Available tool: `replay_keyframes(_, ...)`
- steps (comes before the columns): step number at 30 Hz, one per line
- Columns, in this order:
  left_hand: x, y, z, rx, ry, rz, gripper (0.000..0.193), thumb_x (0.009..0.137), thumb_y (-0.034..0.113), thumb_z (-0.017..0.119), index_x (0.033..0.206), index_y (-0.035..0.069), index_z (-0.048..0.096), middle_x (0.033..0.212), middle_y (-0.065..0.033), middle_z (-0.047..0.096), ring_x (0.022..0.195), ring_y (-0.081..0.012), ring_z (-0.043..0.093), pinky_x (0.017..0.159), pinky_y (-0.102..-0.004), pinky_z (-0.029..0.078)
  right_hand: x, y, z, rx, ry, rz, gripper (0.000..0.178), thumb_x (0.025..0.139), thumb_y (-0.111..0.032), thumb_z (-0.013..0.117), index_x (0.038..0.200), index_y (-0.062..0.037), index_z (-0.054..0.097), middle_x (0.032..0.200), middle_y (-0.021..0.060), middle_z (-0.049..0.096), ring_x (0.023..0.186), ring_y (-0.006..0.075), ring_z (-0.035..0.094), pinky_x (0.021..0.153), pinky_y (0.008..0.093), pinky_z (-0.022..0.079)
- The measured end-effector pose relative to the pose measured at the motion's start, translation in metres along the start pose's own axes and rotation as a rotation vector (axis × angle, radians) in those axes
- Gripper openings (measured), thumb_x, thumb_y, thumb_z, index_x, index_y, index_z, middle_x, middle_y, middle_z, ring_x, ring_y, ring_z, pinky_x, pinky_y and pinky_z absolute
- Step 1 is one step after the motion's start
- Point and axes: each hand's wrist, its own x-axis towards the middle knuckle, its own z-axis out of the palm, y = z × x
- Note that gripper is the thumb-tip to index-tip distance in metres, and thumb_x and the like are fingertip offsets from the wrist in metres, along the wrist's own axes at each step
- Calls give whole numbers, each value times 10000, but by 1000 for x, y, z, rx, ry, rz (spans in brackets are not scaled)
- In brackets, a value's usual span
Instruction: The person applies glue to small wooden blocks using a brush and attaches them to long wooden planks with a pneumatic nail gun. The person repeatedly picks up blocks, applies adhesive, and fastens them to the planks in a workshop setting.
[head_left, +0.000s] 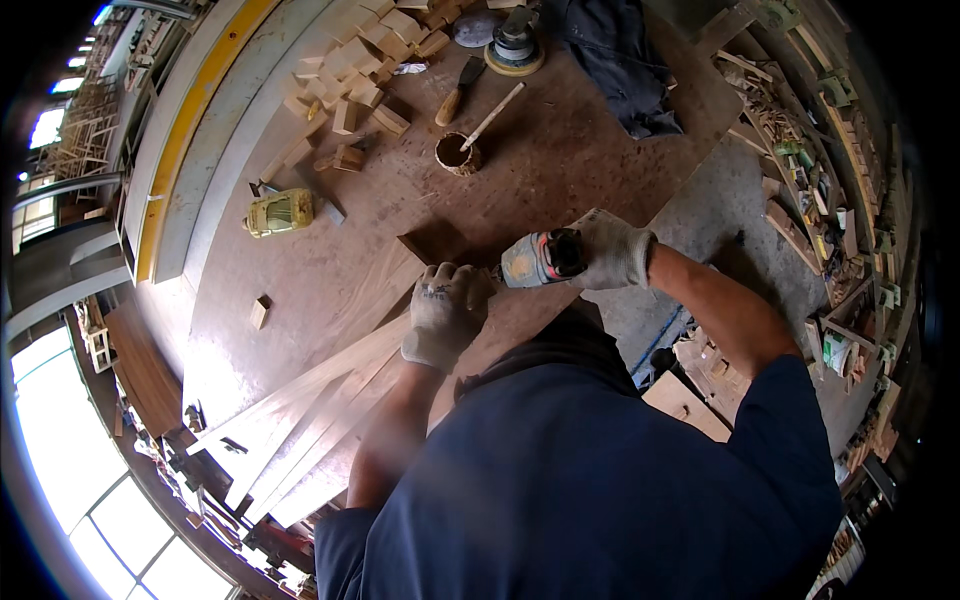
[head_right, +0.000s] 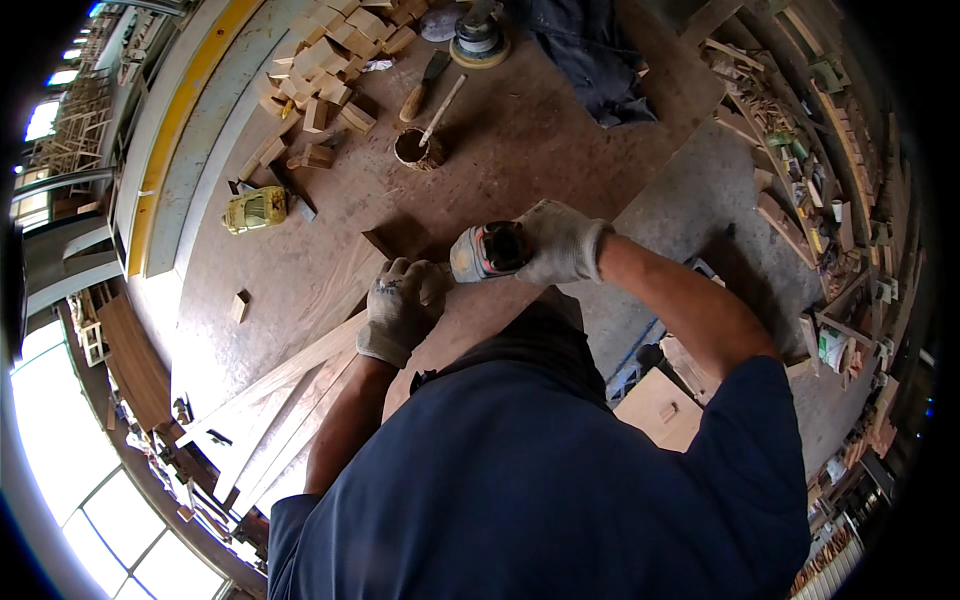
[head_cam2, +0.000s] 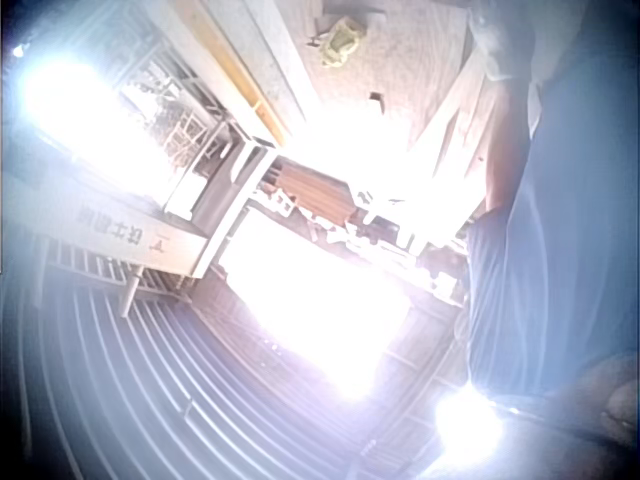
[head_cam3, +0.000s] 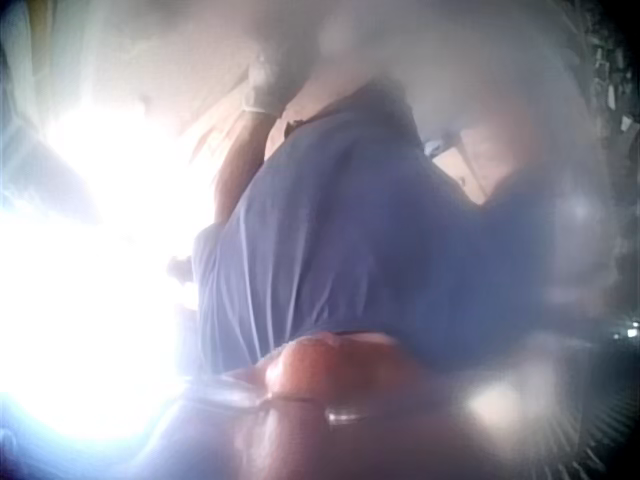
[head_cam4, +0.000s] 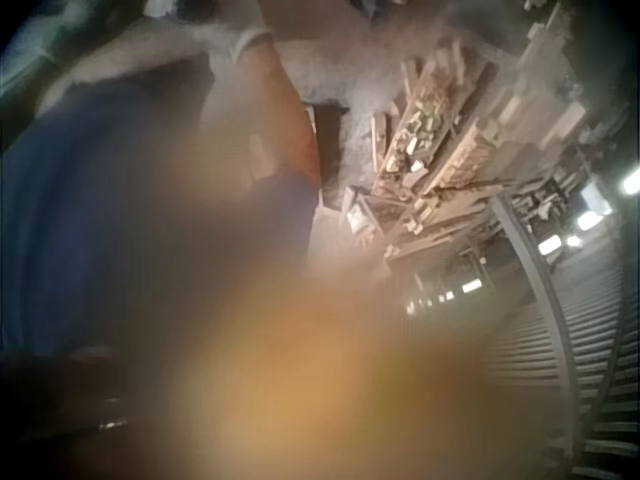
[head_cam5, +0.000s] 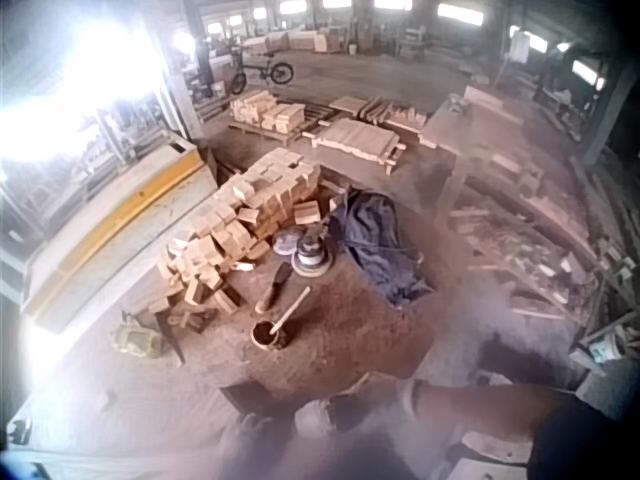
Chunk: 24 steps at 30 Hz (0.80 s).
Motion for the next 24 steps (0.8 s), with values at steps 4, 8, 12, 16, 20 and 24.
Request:
replay_keyframes(4,0,0,1,-5,-2,-3,400,769,122,779,1153,36,709,1107,-195,697,1065,-422,651,896,-514,561,-1,6,4,8,56,-37,278,760,-200,746,1020,-105,770,977,179,787,967,357,757,900,443,586)
replay_keyframes(8,0,-2,2,-1,1,2,406,768,125,782,1158,38,708,1101,-194,697,1055,-421,654,893,-516,563,1,9,8,-61,58,-56,257,760,-201,750,999,-105,762,957,182,781,959,365,753,891,446,588)
replay_keyframes(12,1,1,1,-26,52,26,313,798,121,758,1101,63,706,1054,-182,690,1008,-417,648,873,-520,554,2,10,8,-37,83,-92,230,767,-202,743,977,-108,757,945,183,779,948,371,753,877,456,590)
replay_keyframes(16,1,0,1,-25,51,29,288,804,124,756,1081,69,704,1028,-180,684,998,-418,647,863,-524,554,-1,-2,-1,-39,87,-51,227,772,-198,730,981,-114,755,954,187,779,935,371,756,861,465,593)
replay_keyframes(20,0,-1,0,-6,24,40,353,787,137,775,1121,51,701,1044,-190,684,1025,-425,653,870,-525,564,-3,5,0,-23,116,-104,257,769,-202,727,1010,-119,756,954,182,779,933,371,757,839,470,600)
replay_keyframes(24,0,2,2,-26,96,25,71,901,147,697,965,123,716,967,-155,675,944,-399,630,846,-518,536,-7,7,-3,-21,173,-146,264,772,-195,730,1022,-115,755,950,176,780,939,368,758,827,468,604)
